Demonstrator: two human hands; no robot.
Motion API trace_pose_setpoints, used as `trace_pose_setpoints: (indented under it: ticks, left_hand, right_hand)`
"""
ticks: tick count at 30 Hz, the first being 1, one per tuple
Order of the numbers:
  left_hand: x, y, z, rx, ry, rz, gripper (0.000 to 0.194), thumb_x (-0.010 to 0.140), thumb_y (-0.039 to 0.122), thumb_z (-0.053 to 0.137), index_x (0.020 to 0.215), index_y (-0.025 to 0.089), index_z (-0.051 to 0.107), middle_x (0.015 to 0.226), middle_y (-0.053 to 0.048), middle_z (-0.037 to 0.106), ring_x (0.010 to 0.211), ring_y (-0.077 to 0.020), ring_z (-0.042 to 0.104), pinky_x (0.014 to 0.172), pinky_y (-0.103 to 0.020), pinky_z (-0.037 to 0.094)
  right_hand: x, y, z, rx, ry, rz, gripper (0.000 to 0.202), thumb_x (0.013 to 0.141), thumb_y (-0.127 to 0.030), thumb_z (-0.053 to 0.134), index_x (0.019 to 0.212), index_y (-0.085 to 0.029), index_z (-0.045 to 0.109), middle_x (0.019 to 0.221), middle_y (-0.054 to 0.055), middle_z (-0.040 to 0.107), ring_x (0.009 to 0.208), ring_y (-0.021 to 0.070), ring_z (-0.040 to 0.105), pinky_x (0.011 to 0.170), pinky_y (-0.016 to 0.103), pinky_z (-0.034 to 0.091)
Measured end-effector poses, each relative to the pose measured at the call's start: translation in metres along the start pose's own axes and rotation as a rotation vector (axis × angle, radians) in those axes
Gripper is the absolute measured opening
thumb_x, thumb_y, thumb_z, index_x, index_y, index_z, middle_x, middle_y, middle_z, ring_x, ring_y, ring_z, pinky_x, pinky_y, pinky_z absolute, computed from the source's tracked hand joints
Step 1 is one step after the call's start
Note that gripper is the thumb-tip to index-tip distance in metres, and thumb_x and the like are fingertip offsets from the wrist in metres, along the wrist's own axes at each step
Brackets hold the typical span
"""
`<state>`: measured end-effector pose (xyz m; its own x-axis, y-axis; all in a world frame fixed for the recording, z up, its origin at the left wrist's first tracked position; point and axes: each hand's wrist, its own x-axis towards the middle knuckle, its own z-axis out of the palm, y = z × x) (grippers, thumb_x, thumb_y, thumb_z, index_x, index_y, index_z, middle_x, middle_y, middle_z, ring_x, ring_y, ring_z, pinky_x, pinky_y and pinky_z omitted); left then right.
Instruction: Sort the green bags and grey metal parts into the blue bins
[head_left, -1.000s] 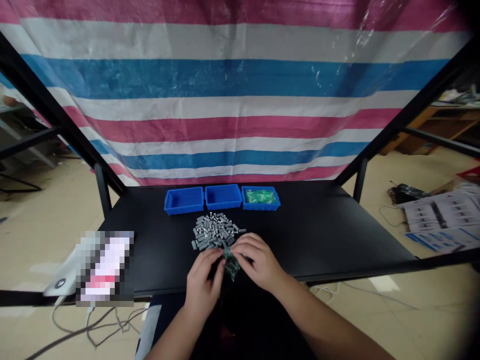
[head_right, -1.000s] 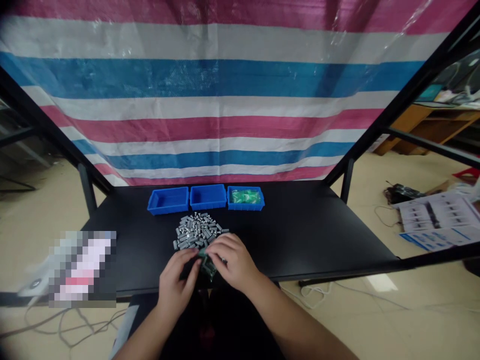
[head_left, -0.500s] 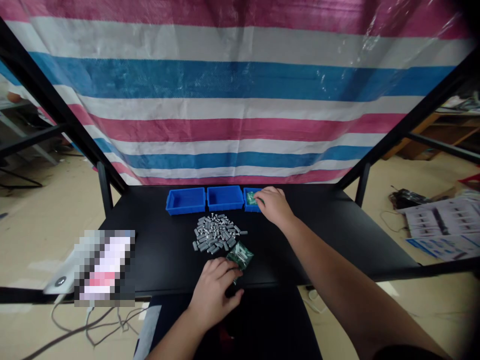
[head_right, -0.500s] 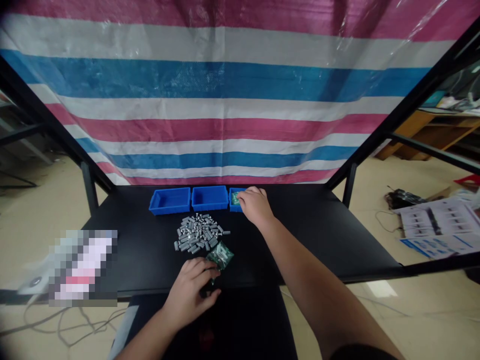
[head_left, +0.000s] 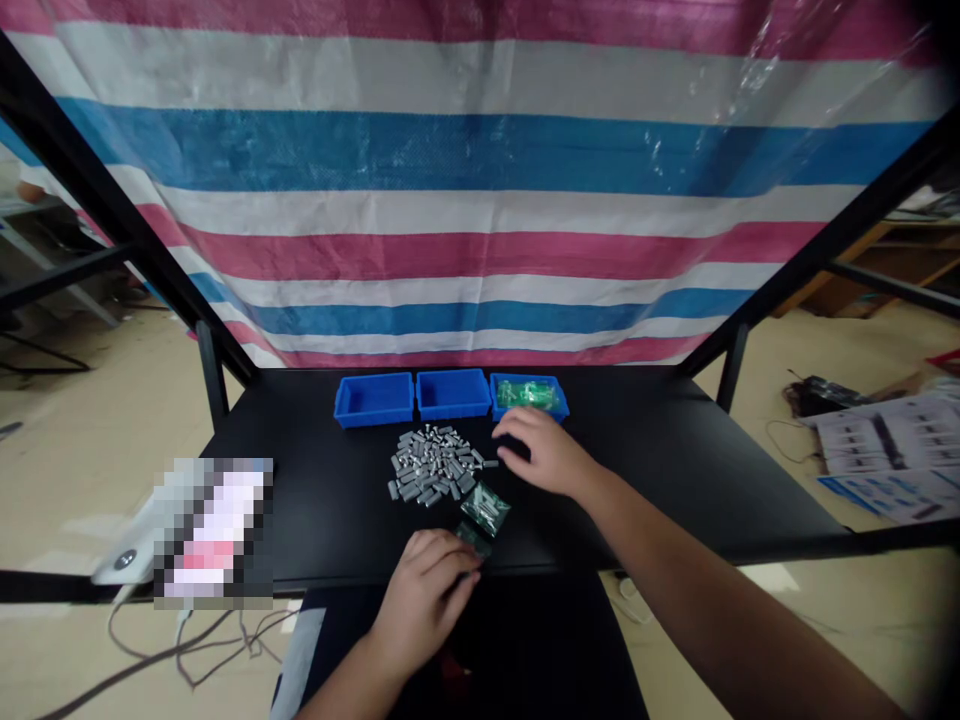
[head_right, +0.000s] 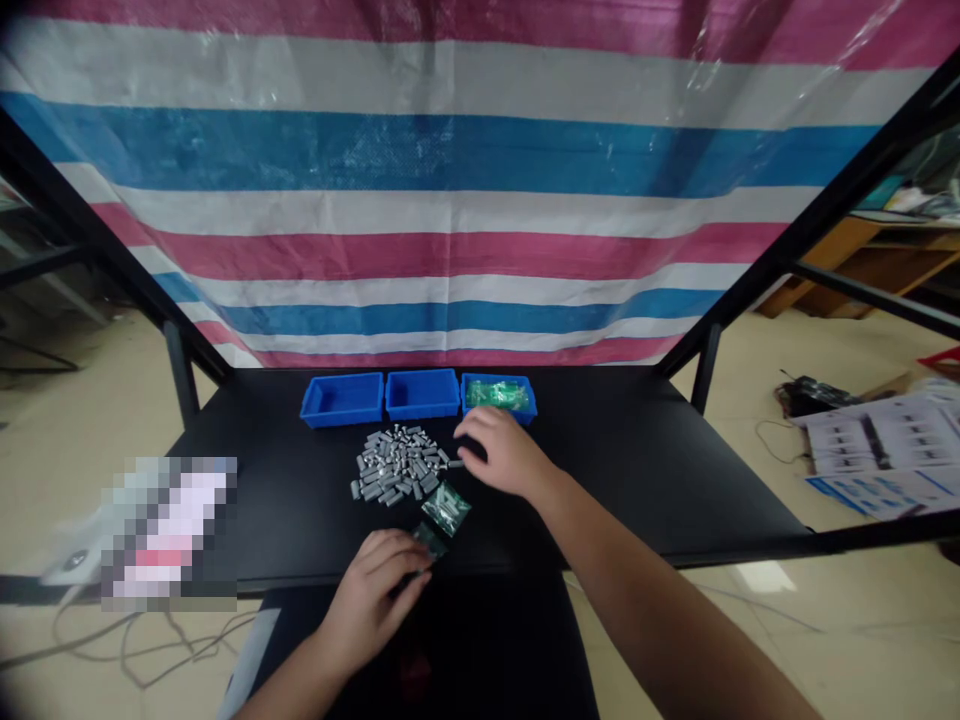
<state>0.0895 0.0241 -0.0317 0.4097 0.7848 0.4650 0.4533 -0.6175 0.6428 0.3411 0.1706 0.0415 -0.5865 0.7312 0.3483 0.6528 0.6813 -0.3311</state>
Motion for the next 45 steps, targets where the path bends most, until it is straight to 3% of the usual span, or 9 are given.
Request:
trace_pose_setpoints:
  ticks: [8, 13, 16, 20, 27, 31, 34, 38, 45]
  left_hand:
    - [-0.001, -0.006, 0.004, -0.013, 0.26, -0.186, 0.01, 0.096, 0.018, 0.06, 0.103, 0.021, 0.068, 0.097, -0.007, 0.067, 0.092, -0.0185, 0.066, 0.081, -0.031, 0.057]
    - [0.001, -0.006, 0.005, -0.007, 0.25, -0.162, 0.01, 0.097, 0.018, 0.059, 0.101, 0.02, 0.068, 0.095, -0.007, 0.067, 0.091, -0.0189, 0.065, 0.081, -0.032, 0.057]
    - [0.002, -0.005, 0.004, -0.014, 0.244, -0.164, 0.01, 0.097, 0.018, 0.059, 0.101, 0.02, 0.067, 0.094, -0.007, 0.068, 0.09, -0.0191, 0.065, 0.08, -0.032, 0.057]
    - [0.001, -0.005, 0.003, -0.027, 0.233, -0.159, 0.01, 0.096, 0.017, 0.059, 0.101, 0.021, 0.067, 0.094, -0.006, 0.068, 0.09, -0.0187, 0.066, 0.079, -0.031, 0.057]
    - [0.0, -0.005, 0.003, -0.038, 0.219, -0.146, 0.01, 0.095, 0.015, 0.06, 0.101, 0.021, 0.066, 0.093, -0.005, 0.068, 0.089, -0.0176, 0.066, 0.08, -0.029, 0.056]
    - [0.001, -0.004, 0.002, -0.047, 0.21, -0.142, 0.01, 0.096, 0.015, 0.059, 0.1, 0.021, 0.066, 0.091, -0.005, 0.068, 0.087, -0.0176, 0.066, 0.078, -0.029, 0.056]
    - [0.001, -0.004, 0.001, -0.053, 0.195, -0.144, 0.01, 0.096, 0.015, 0.058, 0.099, 0.02, 0.066, 0.09, -0.006, 0.067, 0.086, -0.0175, 0.066, 0.077, -0.029, 0.056]
    - [0.002, -0.004, 0.001, -0.04, 0.178, -0.143, 0.01, 0.096, 0.016, 0.059, 0.099, 0.021, 0.066, 0.09, -0.006, 0.068, 0.086, -0.0177, 0.065, 0.076, -0.029, 0.056]
    - [0.002, -0.005, 0.001, -0.058, 0.166, -0.151, 0.01, 0.097, 0.016, 0.058, 0.1, 0.021, 0.067, 0.09, -0.007, 0.068, 0.086, -0.0182, 0.066, 0.077, -0.03, 0.057]
  right_hand:
    - [-0.088, -0.043, 0.028, 0.11, -0.279, -0.115, 0.069, 0.081, -0.046, 0.077, 0.143, -0.023, 0.055, 0.151, 0.013, 0.053, 0.135, 0.0309, 0.052, 0.117, 0.053, 0.038]
    - [-0.13, -0.042, 0.043, 0.083, -0.135, -0.16, 0.026, 0.096, -0.025, 0.06, 0.121, -0.023, 0.066, 0.126, 0.008, 0.071, 0.121, 0.022, 0.063, 0.112, 0.045, 0.047]
    - [-0.138, -0.042, 0.038, 0.099, -0.083, -0.215, 0.021, 0.099, -0.022, 0.054, 0.115, -0.023, 0.067, 0.106, 0.006, 0.074, 0.106, 0.02, 0.068, 0.099, 0.038, 0.057]
    - [-0.116, -0.027, 0.011, 0.045, 0.024, -0.193, 0.026, 0.099, -0.019, 0.055, 0.12, -0.026, 0.069, 0.107, 0.005, 0.075, 0.104, 0.0199, 0.07, 0.093, 0.036, 0.059]
    - [-0.006, 0.056, -0.046, -0.11, 0.452, 0.18, 0.026, 0.1, -0.028, 0.051, 0.109, -0.025, 0.075, 0.107, 0.007, 0.076, 0.105, 0.0244, 0.069, 0.099, 0.043, 0.054]
    - [0.028, 0.097, -0.04, -0.139, 0.42, 0.278, 0.031, 0.099, -0.03, 0.048, 0.106, -0.021, 0.077, 0.111, 0.01, 0.073, 0.1, 0.0233, 0.069, 0.091, 0.037, 0.055]
    - [0.034, 0.11, -0.021, -0.248, 0.249, 0.352, 0.028, 0.096, -0.025, 0.05, 0.102, -0.021, 0.078, 0.106, 0.009, 0.075, 0.1, 0.0237, 0.068, 0.091, 0.038, 0.05]
    - [0.03, 0.112, -0.004, -0.38, 0.102, 0.424, 0.029, 0.096, -0.023, 0.051, 0.106, -0.023, 0.078, 0.109, 0.007, 0.076, 0.107, 0.0264, 0.065, 0.092, 0.04, 0.046]
    - [0.028, 0.102, -0.01, -0.353, 0.179, 0.443, 0.037, 0.098, -0.03, 0.05, 0.128, -0.018, 0.068, 0.125, 0.013, 0.067, 0.115, 0.0321, 0.061, 0.096, 0.046, 0.048]
